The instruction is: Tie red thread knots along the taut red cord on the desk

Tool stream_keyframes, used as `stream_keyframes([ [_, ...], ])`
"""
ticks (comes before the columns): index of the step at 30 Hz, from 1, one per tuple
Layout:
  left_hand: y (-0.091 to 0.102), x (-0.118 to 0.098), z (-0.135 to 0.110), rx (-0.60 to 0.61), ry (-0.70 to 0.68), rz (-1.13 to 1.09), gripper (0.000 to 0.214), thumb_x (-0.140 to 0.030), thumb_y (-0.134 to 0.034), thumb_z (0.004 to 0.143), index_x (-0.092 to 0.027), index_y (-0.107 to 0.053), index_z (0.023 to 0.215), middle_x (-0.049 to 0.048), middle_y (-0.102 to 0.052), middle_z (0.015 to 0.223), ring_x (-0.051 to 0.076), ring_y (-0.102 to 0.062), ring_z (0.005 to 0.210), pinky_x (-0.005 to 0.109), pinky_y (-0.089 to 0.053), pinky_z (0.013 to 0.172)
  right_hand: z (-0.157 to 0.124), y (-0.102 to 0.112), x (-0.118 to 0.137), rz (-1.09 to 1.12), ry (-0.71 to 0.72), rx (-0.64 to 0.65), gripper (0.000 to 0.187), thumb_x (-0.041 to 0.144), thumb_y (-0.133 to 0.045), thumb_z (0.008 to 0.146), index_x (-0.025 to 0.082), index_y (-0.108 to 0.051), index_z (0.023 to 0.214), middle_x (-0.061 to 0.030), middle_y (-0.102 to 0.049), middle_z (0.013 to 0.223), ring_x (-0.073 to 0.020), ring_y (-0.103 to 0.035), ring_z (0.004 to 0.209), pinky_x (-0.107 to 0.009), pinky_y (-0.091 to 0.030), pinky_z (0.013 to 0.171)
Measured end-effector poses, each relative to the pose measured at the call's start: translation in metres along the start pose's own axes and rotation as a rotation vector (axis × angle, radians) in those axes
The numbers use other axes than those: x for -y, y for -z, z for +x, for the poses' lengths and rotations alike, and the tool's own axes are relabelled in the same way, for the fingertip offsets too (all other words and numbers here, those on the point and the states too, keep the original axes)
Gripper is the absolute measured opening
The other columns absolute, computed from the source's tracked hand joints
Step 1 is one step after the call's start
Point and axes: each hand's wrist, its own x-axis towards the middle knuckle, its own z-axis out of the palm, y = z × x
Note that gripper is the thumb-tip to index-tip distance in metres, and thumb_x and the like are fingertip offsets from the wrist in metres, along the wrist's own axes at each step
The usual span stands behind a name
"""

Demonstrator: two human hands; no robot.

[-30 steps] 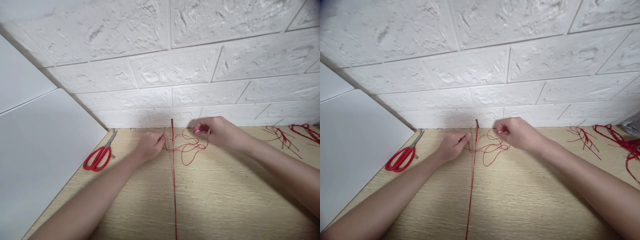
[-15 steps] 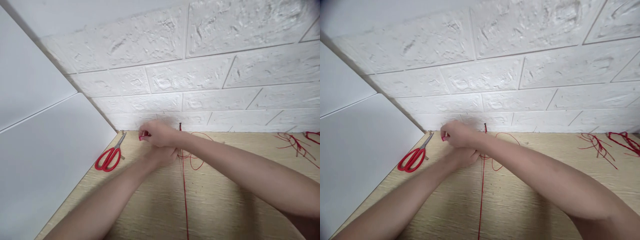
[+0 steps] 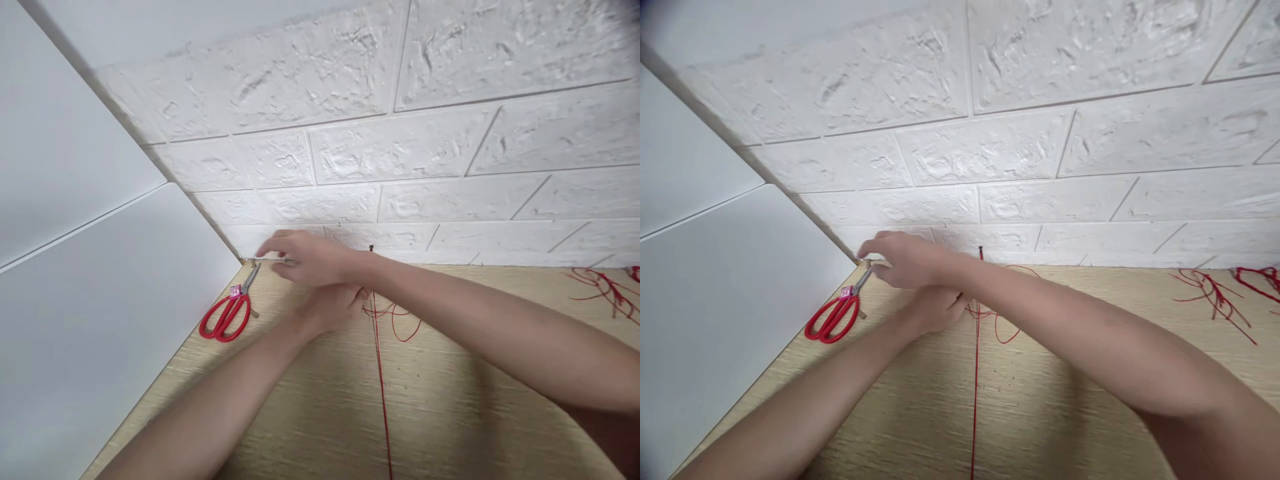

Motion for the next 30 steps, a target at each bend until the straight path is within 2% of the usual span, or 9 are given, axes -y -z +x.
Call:
stream_keyframes([
  [2,-0.003,0.003,0.002,-0.012,0.045,0.021,0.043,-0.031,-0.045,0.093,-0.017,-0.056,0.132,0.0135,-0.063,0.133,0.033,-0.054,0.127,0.050,-0.044,0.105,-0.051,0.010,-0.002,-0.028,-0.062,-0.150,0.027,0.011,-0.050,0.089,0.018,-0.065,0.110,-0.0058,-0.068,0.105,-0.0177,-0.061,0.095,-0.031,-0.047,0.084],
  [4,-0.005,0.004,0.005,0.055,0.080,0.040,0.033,-0.035,-0.044,0.094,-0.017,-0.072,0.100,0.0122,-0.074,0.097,0.029,-0.067,0.096,0.043,-0.050,0.085,-0.102,0.013,-0.005,-0.023,-0.239,-0.297,0.024,0.009,-0.049,0.088,0.018,-0.066,0.102,-0.0032,-0.067,0.093,-0.0163,-0.060,0.085,-0.030,-0.046,0.077],
  [7,-0.001,0.002,0.009,0.142,0.130,0.061,0.058,-0.045,-0.036,0.099,-0.018,-0.059,0.052,0.0068,-0.060,0.054,0.018,-0.054,0.053,0.033,-0.040,0.060,-0.157,0.006,-0.010,-0.042,-0.486,-0.457,0.022,0.005,-0.048,0.083,0.018,-0.064,0.091,-0.0017,-0.064,0.082,-0.0154,-0.055,0.071,-0.029,-0.043,0.065],
  [9,0.003,0.001,0.010,0.133,0.170,0.007,0.066,-0.051,-0.034,0.099,-0.018,-0.047,0.044,0.0033,-0.049,0.046,0.013,-0.042,0.046,0.031,-0.030,0.054,-0.173,0.000,-0.012,-0.094,-0.446,-0.433,0.023,0.002,-0.047,0.079,0.019,-0.061,0.084,-0.0021,-0.062,0.079,-0.0175,-0.055,0.076,-0.031,-0.043,0.069],
  [15,0.011,-0.001,0.011,-0.003,0.363,-0.250,0.066,-0.055,-0.039,0.097,-0.018,-0.027,0.044,-0.0026,-0.026,0.044,0.010,-0.027,0.044,0.030,-0.019,0.052,-0.169,-0.002,-0.018,-0.125,-0.331,-0.353,0.030,-0.003,-0.044,0.068,0.020,-0.056,0.083,-0.0042,-0.060,0.084,-0.0210,-0.052,0.085,-0.034,-0.041,0.077],
  [19,0.011,0.000,0.012,-0.164,0.543,-0.001,0.054,-0.045,-0.043,0.095,-0.018,-0.042,0.048,0.0000,-0.044,0.050,0.014,-0.040,0.051,0.031,-0.020,0.056,-0.171,0.002,-0.025,0.046,-0.492,-0.441,0.026,0.002,-0.043,0.070,0.020,-0.057,0.080,-0.0022,-0.060,0.081,-0.0197,-0.053,0.081,-0.034,-0.039,0.075],
  [23,0.014,0.010,0.014,-0.233,0.709,0.175,0.022,-0.030,-0.051,0.087,-0.022,-0.066,0.073,0.0033,-0.065,0.072,0.022,-0.056,0.069,0.032,-0.027,0.061,-0.176,0.002,-0.034,0.312,-0.628,-0.585,0.019,0.012,-0.046,0.074,0.021,-0.061,0.081,-0.0005,-0.059,0.078,-0.0186,-0.051,0.075,-0.032,-0.036,0.067],
  [26,0.015,0.015,0.012,-0.323,0.636,0.168,0.020,-0.017,-0.052,0.081,-0.023,-0.069,0.090,0.0043,-0.070,0.089,0.026,-0.060,0.090,0.037,-0.034,0.075,-0.176,0.001,-0.039,0.525,-0.657,-0.677,0.017,0.015,-0.048,0.073,0.021,-0.062,0.082,0.0007,-0.056,0.075,-0.0167,-0.047,0.069,-0.031,-0.033,0.062],
  [30,0.017,0.008,0.008,-0.454,0.455,0.190,0.031,-0.007,-0.051,0.075,-0.022,-0.069,0.095,0.0051,-0.068,0.098,0.027,-0.057,0.101,0.044,-0.032,0.089,-0.174,0.002,-0.040,0.604,-0.650,-0.704,0.014,0.015,-0.051,0.071,0.020,-0.062,0.078,-0.0002,-0.058,0.077,-0.0165,-0.048,0.071,-0.031,-0.032,0.063],
])
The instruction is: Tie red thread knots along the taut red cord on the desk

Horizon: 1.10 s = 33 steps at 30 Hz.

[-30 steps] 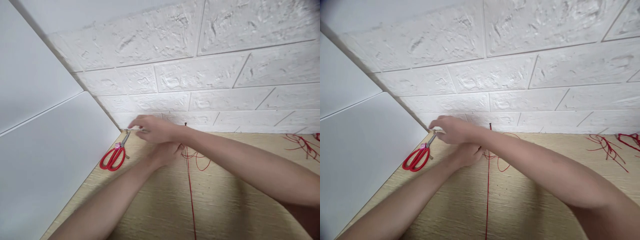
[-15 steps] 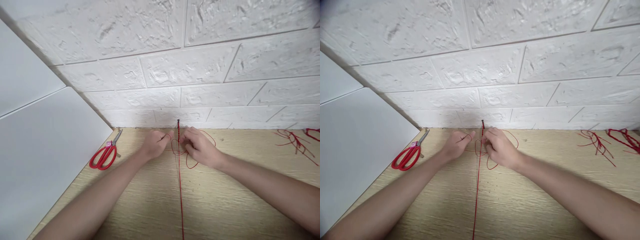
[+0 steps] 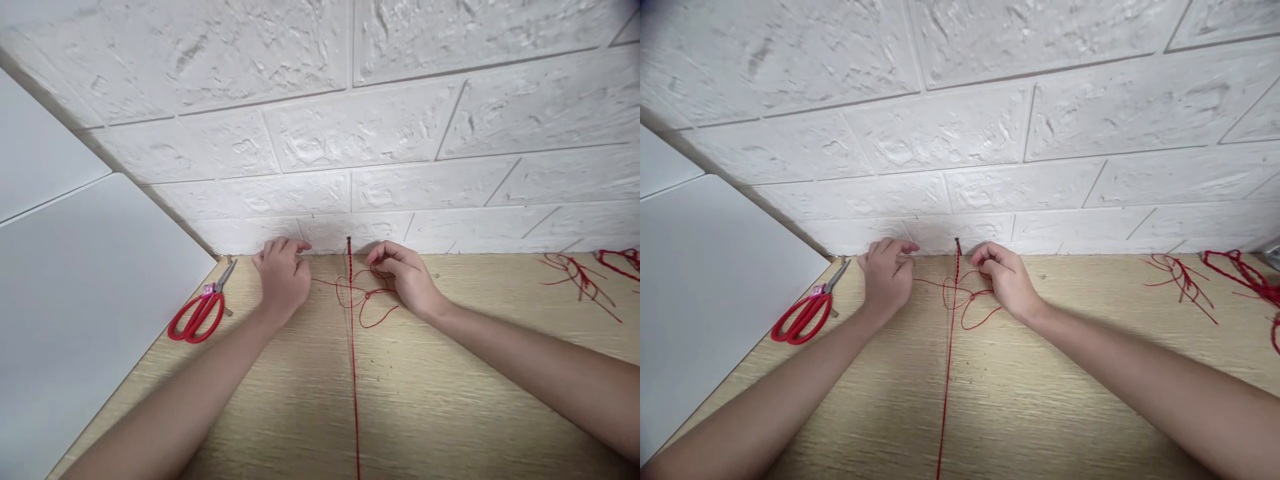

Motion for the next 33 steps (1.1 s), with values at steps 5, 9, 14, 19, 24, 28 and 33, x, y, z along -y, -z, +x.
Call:
stream_keyframes([
  [5,0.005,-0.006,-0.004,0.148,-0.312,-0.158,0.019,-0.010,-0.058,0.070,-0.019,-0.065,0.086,0.0033,-0.064,0.086,0.022,-0.058,0.088,0.042,-0.035,0.089,0.000,0.000,0.000,0.014,-0.032,0.011,0.015,0.017,-0.051,0.072,0.020,-0.062,0.080,0.0002,-0.057,0.076,-0.0160,-0.047,0.069,-0.031,-0.032,0.063],
  [9,0.001,-0.006,-0.002,0.465,-0.397,-0.190,0.007,-0.015,-0.062,0.076,-0.019,-0.064,0.082,0.0013,-0.065,0.084,0.020,-0.058,0.085,0.040,-0.036,0.087,0.000,0.000,-0.002,-0.007,-0.018,0.021,0.014,0.018,-0.050,0.074,0.019,-0.062,0.080,-0.0002,-0.058,0.078,-0.0164,-0.048,0.072,-0.031,-0.033,0.065],
  [14,-0.004,-0.004,0.001,0.552,-0.308,-0.197,0.005,-0.018,-0.063,0.082,-0.018,-0.063,0.077,0.0027,-0.064,0.082,0.020,-0.057,0.084,0.037,-0.038,0.082,0.001,0.000,-0.001,-0.030,-0.021,0.042,0.013,0.019,-0.051,0.076,0.020,-0.063,0.081,0.0000,-0.058,0.079,-0.0161,-0.047,0.071,-0.030,-0.033,0.065],
  [19,-0.005,0.000,0.004,0.590,-0.183,-0.399,0.009,-0.024,-0.060,0.086,-0.018,-0.060,0.079,0.0008,-0.061,0.075,0.016,-0.052,0.071,0.032,-0.040,0.070,0.002,0.000,0.001,-0.085,-0.006,0.043,0.012,0.021,-0.051,0.079,0.019,-0.063,0.082,0.0004,-0.057,0.077,-0.0159,-0.046,0.070,-0.031,-0.032,0.065],
  [24,-0.009,0.008,0.007,0.526,0.052,-0.752,0.013,-0.029,-0.062,0.084,-0.017,-0.059,0.083,0.0003,-0.060,0.074,0.013,-0.053,0.067,0.027,-0.040,0.063,0.002,0.000,0.000,-0.111,-0.012,0.047,0.013,0.024,-0.050,0.083,0.019,-0.062,0.083,0.0012,-0.056,0.075,-0.0153,-0.045,0.068,-0.030,-0.033,0.065],
  [28,-0.009,0.010,0.006,0.439,0.035,-0.718,0.012,-0.018,-0.059,0.080,-0.016,-0.065,0.090,-0.0024,-0.055,0.068,0.010,-0.046,0.060,0.025,-0.036,0.058,0.002,-0.001,0.000,-0.179,0.015,0.049,0.013,0.024,-0.049,0.085,0.020,-0.062,0.084,0.0013,-0.057,0.077,-0.0160,-0.049,0.072,-0.030,-0.035,0.068],
  [33,-0.005,0.005,0.002,0.355,-0.027,-0.547,0.014,-0.012,-0.058,0.075,-0.017,-0.066,0.085,-0.0058,-0.046,0.058,0.009,-0.041,0.053,0.025,-0.034,0.055,0.002,-0.001,0.004,-0.313,0.057,0.064,0.014,0.024,-0.050,0.086,0.021,-0.063,0.084,-0.0004,-0.063,0.083,-0.0182,-0.055,0.080,-0.031,-0.039,0.075],
])
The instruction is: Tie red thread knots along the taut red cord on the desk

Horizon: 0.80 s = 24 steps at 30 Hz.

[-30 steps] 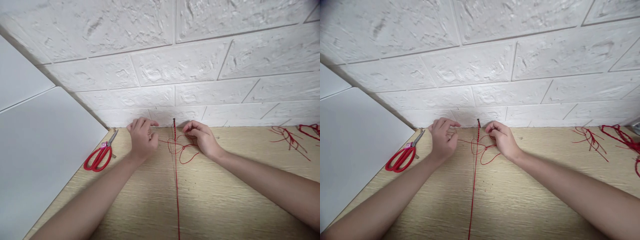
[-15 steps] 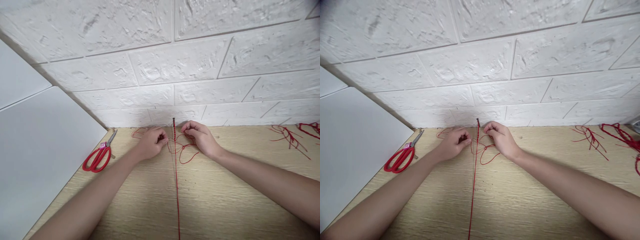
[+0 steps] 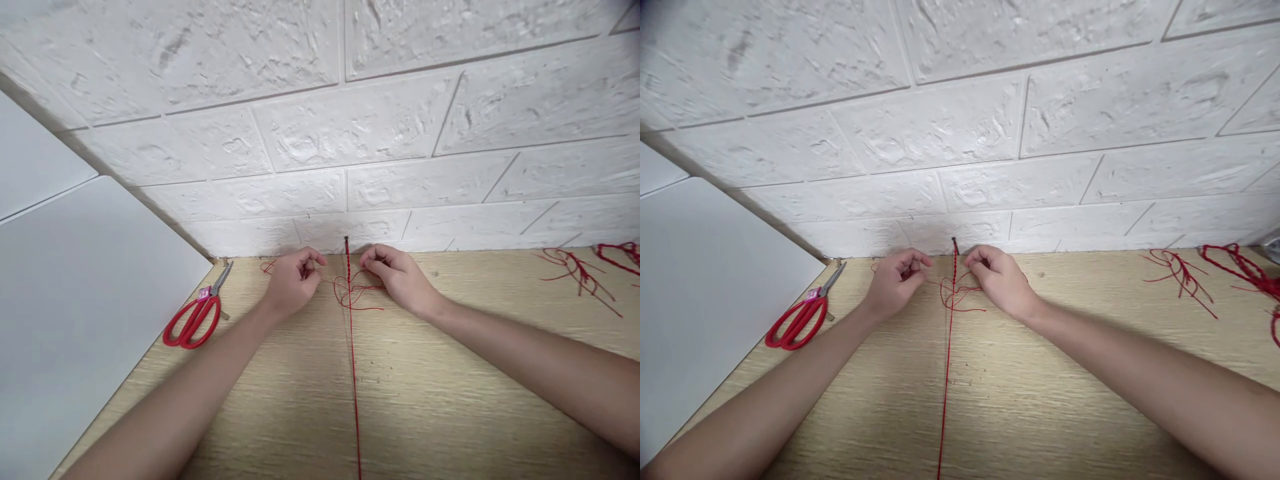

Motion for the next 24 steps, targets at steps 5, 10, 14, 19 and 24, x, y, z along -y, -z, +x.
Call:
stream_keyframes([
  [5,0.0005,0.0015,0.0004,-0.005,-0.008,-0.010,0.014,-0.014,-0.059,0.076,-0.016,-0.066,0.088,-0.0051,-0.048,0.060,0.009,-0.042,0.053,0.024,-0.035,0.054,-0.0004,0.0002,0.0012,-0.068,0.018,0.003,0.015,0.023,-0.049,0.087,0.021,-0.064,0.085,-0.0009,-0.066,0.086,-0.0187,-0.058,0.083,-0.032,-0.041,0.077],
  [10,-0.0006,0.0022,0.0006,0.066,-0.007,0.073,0.019,-0.016,-0.060,0.076,-0.017,-0.065,0.095,-0.0055,-0.049,0.062,0.009,-0.044,0.054,0.024,-0.036,0.054,-0.0004,-0.0003,0.0010,-0.099,0.017,0.001,0.013,0.021,-0.051,0.086,0.021,-0.065,0.086,-0.0009,-0.067,0.088,-0.0189,-0.059,0.084,-0.032,-0.042,0.078],
  [14,-0.0030,-0.0022,-0.0014,0.122,-0.003,0.230,0.014,-0.021,-0.059,0.080,-0.019,-0.064,0.093,-0.0060,-0.049,0.057,0.011,-0.044,0.051,0.026,-0.035,0.055,-0.0002,-0.0004,0.0009,-0.102,0.021,0.003,0.014,0.021,-0.051,0.086,0.021,-0.065,0.086,-0.0011,-0.067,0.088,-0.0188,-0.059,0.084,-0.032,-0.042,0.077],
  [19,-0.0042,-0.0050,-0.0029,0.134,-0.038,0.373,0.018,-0.016,-0.053,0.081,-0.022,-0.066,0.093,-0.0057,-0.047,0.052,0.014,-0.046,0.050,0.028,-0.036,0.057,-0.0005,-0.0007,0.0006,-0.103,0.023,-0.007,0.014,0.022,-0.051,0.086,0.021,-0.065,0.085,-0.0011,-0.067,0.086,-0.0188,-0.058,0.081,-0.032,-0.041,0.074],
  [24,0.0025,0.0034,0.0006,-0.090,0.119,0.713,0.020,-0.021,-0.054,0.086,-0.024,-0.067,0.101,0.0047,-0.066,0.070,0.025,-0.060,0.064,0.033,-0.035,0.059,-0.0001,-0.0004,0.0002,-0.087,0.028,0.000,0.013,0.021,-0.051,0.085,0.021,-0.064,0.083,-0.0007,-0.066,0.085,-0.0186,-0.058,0.081,-0.032,-0.042,0.076],
])
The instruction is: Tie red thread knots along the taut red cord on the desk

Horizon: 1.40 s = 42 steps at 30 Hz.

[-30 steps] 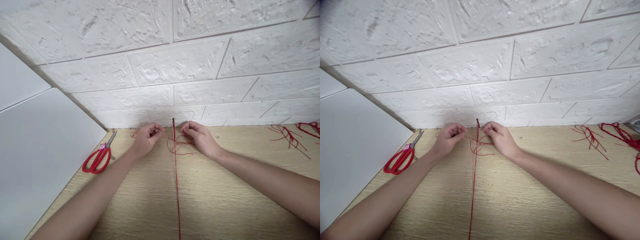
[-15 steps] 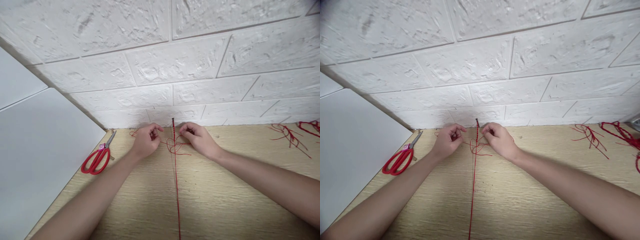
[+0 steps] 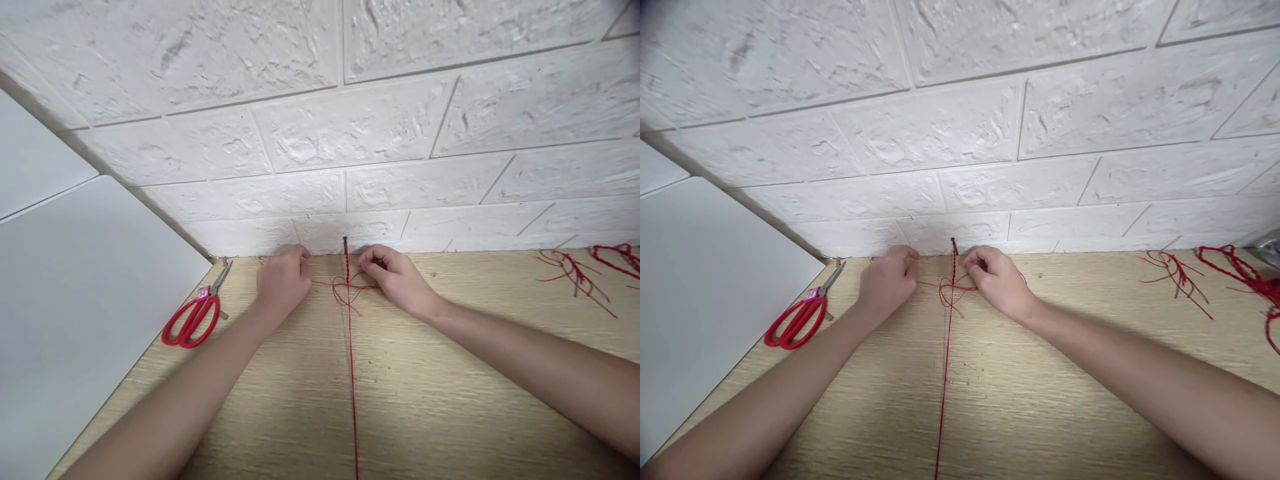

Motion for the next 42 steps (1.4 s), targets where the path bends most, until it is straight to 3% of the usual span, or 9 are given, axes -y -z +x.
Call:
stream_keyframes([
  [3,0.000,0.003,0.002,-0.079,0.023,0.107,0.019,-0.027,-0.054,0.089,-0.021,-0.067,0.102,0.0096,-0.070,0.083,0.029,-0.064,0.074,0.037,-0.038,0.064,0.001,0.000,-0.001,0.008,-0.006,-0.005,0.013,0.022,-0.051,0.085,0.021,-0.063,0.083,-0.0005,-0.065,0.083,-0.0183,-0.057,0.079,-0.032,-0.041,0.074],
  [6,-0.001,-0.002,0.001,-0.138,-0.144,0.059,0.019,-0.029,-0.052,0.093,-0.018,-0.067,0.098,0.0100,-0.071,0.091,0.029,-0.064,0.089,0.041,-0.042,0.079,0.000,-0.001,-0.003,0.052,-0.027,-0.008,0.012,0.024,-0.052,0.085,0.021,-0.064,0.085,-0.0005,-0.065,0.083,-0.0180,-0.056,0.078,-0.032,-0.041,0.074],
  [10,-0.006,-0.008,-0.001,0.023,-0.366,-0.100,0.021,-0.028,-0.048,0.097,-0.018,-0.066,0.098,0.0074,-0.071,0.093,0.023,-0.064,0.089,0.037,-0.045,0.084,-0.003,-0.003,-0.001,0.175,-0.058,-0.102,0.013,0.028,-0.054,0.087,0.020,-0.064,0.088,-0.0013,-0.064,0.082,-0.0177,-0.055,0.075,-0.032,-0.042,0.071],
  [15,-0.010,-0.006,0.000,0.143,-0.353,-0.179,0.024,-0.031,-0.046,0.100,-0.019,-0.064,0.108,0.0064,-0.072,0.099,0.022,-0.066,0.088,0.035,-0.047,0.080,0.001,0.016,0.022,0.168,0.051,-0.322,0.014,0.031,-0.056,0.089,0.020,-0.066,0.089,-0.0045,-0.067,0.092,-0.0188,-0.057,0.082,-0.034,-0.043,0.076],
  [17,-0.010,-0.005,0.000,0.141,-0.350,-0.180,0.024,-0.032,-0.046,0.100,-0.019,-0.064,0.109,0.0066,-0.073,0.098,0.023,-0.066,0.089,0.036,-0.048,0.081,0.005,0.030,0.030,0.133,0.049,-0.242,0.013,0.031,-0.060,0.087,0.020,-0.066,0.090,-0.0043,-0.067,0.090,-0.0181,-0.057,0.078,-0.033,-0.043,0.073],
  [22,-0.010,-0.006,0.001,0.145,-0.339,-0.195,0.024,-0.033,-0.047,0.099,-0.020,-0.064,0.109,0.0057,-0.073,0.097,0.022,-0.066,0.089,0.035,-0.048,0.081,0.000,0.055,0.011,-0.079,0.008,0.212,0.013,0.032,-0.064,0.084,0.021,-0.066,0.088,-0.0034,-0.065,0.081,-0.0175,-0.055,0.069,-0.031,-0.040,0.061],
  [27,-0.010,-0.007,0.001,0.137,-0.321,-0.172,0.024,-0.034,-0.047,0.099,-0.020,-0.065,0.107,0.0056,-0.072,0.095,0.022,-0.065,0.084,0.033,-0.047,0.075,-0.019,0.059,-0.015,-0.378,0.121,0.165,0.009,0.029,-0.060,0.087,0.023,-0.059,0.080,-0.0013,-0.059,0.074,-0.0184,-0.052,0.068,-0.032,-0.039,0.063],
  [32,-0.010,-0.006,0.001,0.149,-0.315,-0.171,0.025,-0.035,-0.047,0.099,-0.021,-0.065,0.110,0.0046,-0.072,0.093,0.021,-0.065,0.080,0.033,-0.046,0.072,-0.033,0.071,-0.018,-0.566,0.055,0.055,0.019,0.037,-0.060,0.089,0.024,-0.051,0.079,-0.0006,-0.058,0.068,-0.0198,-0.051,0.065,-0.033,-0.035,0.061],
  [42,-0.012,-0.005,0.001,0.139,-0.317,-0.177,0.024,-0.035,-0.047,0.099,-0.022,-0.065,0.109,0.0044,-0.072,0.096,0.022,-0.065,0.084,0.034,-0.047,0.076,-0.048,0.088,-0.028,-0.590,-0.011,-0.020,0.028,0.049,-0.053,0.094,0.024,-0.055,0.083,-0.0030,-0.062,0.076,-0.0214,-0.055,0.070,-0.035,-0.041,0.067],
])
